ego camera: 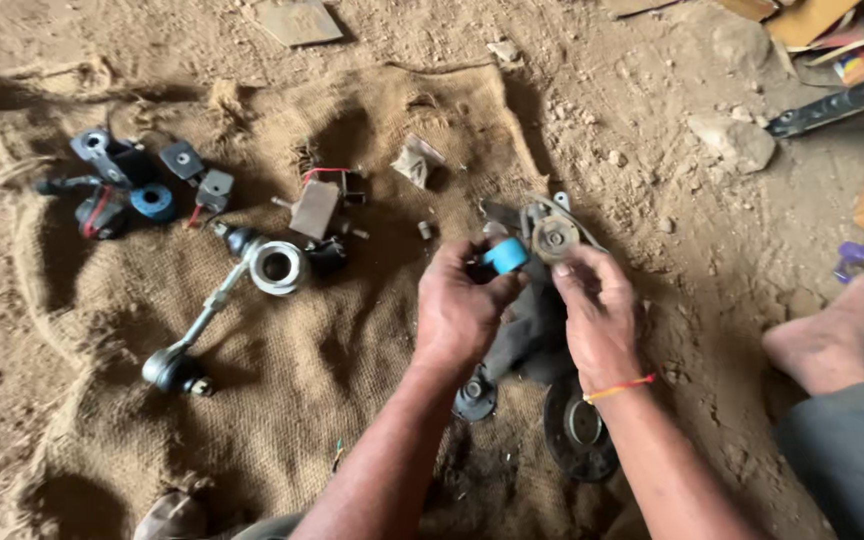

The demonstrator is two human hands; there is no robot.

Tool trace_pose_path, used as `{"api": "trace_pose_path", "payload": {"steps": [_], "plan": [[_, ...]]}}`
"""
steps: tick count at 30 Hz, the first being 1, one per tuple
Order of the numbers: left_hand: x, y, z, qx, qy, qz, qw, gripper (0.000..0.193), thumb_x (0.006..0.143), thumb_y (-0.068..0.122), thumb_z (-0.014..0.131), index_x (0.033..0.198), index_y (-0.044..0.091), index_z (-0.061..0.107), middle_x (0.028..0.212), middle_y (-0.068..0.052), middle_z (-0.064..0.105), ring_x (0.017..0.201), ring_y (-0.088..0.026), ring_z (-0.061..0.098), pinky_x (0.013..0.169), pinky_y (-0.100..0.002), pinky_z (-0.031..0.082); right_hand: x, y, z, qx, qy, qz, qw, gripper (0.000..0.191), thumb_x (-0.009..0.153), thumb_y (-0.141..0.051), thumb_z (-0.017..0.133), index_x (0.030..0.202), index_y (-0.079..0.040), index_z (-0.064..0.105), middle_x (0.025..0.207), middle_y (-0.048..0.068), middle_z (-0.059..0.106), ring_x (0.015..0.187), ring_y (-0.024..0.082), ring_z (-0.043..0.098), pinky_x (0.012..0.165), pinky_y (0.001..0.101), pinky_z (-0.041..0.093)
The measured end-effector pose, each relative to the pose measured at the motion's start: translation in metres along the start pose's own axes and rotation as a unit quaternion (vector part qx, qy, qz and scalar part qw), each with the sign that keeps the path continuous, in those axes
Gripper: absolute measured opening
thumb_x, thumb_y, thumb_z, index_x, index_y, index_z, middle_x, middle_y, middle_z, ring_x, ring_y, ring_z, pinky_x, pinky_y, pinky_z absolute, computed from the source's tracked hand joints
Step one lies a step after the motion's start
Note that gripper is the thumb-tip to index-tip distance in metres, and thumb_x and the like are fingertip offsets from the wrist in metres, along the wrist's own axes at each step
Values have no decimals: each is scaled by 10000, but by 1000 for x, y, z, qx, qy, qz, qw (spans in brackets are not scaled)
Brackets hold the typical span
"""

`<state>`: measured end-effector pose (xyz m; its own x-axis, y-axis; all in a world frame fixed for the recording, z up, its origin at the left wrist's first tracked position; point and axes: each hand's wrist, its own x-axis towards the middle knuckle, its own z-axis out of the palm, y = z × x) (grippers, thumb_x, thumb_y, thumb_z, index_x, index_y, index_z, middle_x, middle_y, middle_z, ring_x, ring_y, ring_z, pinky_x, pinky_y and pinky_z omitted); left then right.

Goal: The person sits on the ground and wipes various small car parts with a dark cloth. They handle a blue plastic component, a metal cylindrical part, and other small metal pieces one by one, rubbing them with the cloth and placing them back on the burlap sack.

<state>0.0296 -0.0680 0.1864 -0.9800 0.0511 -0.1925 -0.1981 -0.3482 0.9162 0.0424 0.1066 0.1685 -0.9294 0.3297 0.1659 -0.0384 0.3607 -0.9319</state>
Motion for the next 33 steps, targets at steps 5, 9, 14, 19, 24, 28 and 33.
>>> {"api": "trace_pose_path", "payload": {"steps": [5,9,14,19,24,28,33], "plan": [[-5,-1,-2,216,-7,118,969,387,775,97,855,1130,34,715,1078,-116,695,952,-216,705,850,-339,571,-8,-23,16,102,-106,95,985,354,928,-144,745,1264,-47,693,1068,0,683,960,91,596,866,252,476],[-2,-3,-1,44,-30,64,997,541,769,23,706,1294,75,591,1095,-41,686,979,-180,711,850,-320,605,-1,-34,26,179,-99,76,976,323,896,-75,754,1208,-30,680,1080,29,708,970,102,649,900,263,531],[7,-8,-3,-396,-28,-155,905,289,970,201,517,1214,95,629,1012,-46,675,866,-159,643,770,-305,561,4,-48,44,178,-98,62,977,378,862,-26,750,1216,-14,615,1039,93,722,859,185,664,761,335,544],[15,-19,-10,-381,85,-172,904,254,1004,234,525,1188,128,664,953,-40,650,802,-161,597,702,-319,485,2,-68,66,-28,-182,-143,973,412,836,-48,775,1229,-7,661,1276,88,676,1184,212,621,1045,355,469],[22,-29,-10,-342,153,-188,908,261,1001,260,527,1167,113,665,973,-37,679,829,-155,625,736,-321,517,12,-103,113,-174,-228,-270,919,423,788,-174,820,1179,-71,695,1245,75,699,1183,223,674,1048,352,513],[24,-35,-9,-351,142,-207,902,254,1001,243,528,1169,108,663,973,-41,680,815,-154,625,717,-315,515,9,-113,186,-263,-337,-402,810,692,633,-354,884,1234,-78,682,1195,123,677,1109,285,635,970,474,461],[34,-40,-12,-361,136,-205,900,247,1002,220,528,1172,101,662,972,-47,682,798,-153,624,695,-309,514,0,-102,227,-445,-431,-334,710,432,811,-304,804,1182,-119,682,1064,97,700,986,236,664,901,435,523]]}}
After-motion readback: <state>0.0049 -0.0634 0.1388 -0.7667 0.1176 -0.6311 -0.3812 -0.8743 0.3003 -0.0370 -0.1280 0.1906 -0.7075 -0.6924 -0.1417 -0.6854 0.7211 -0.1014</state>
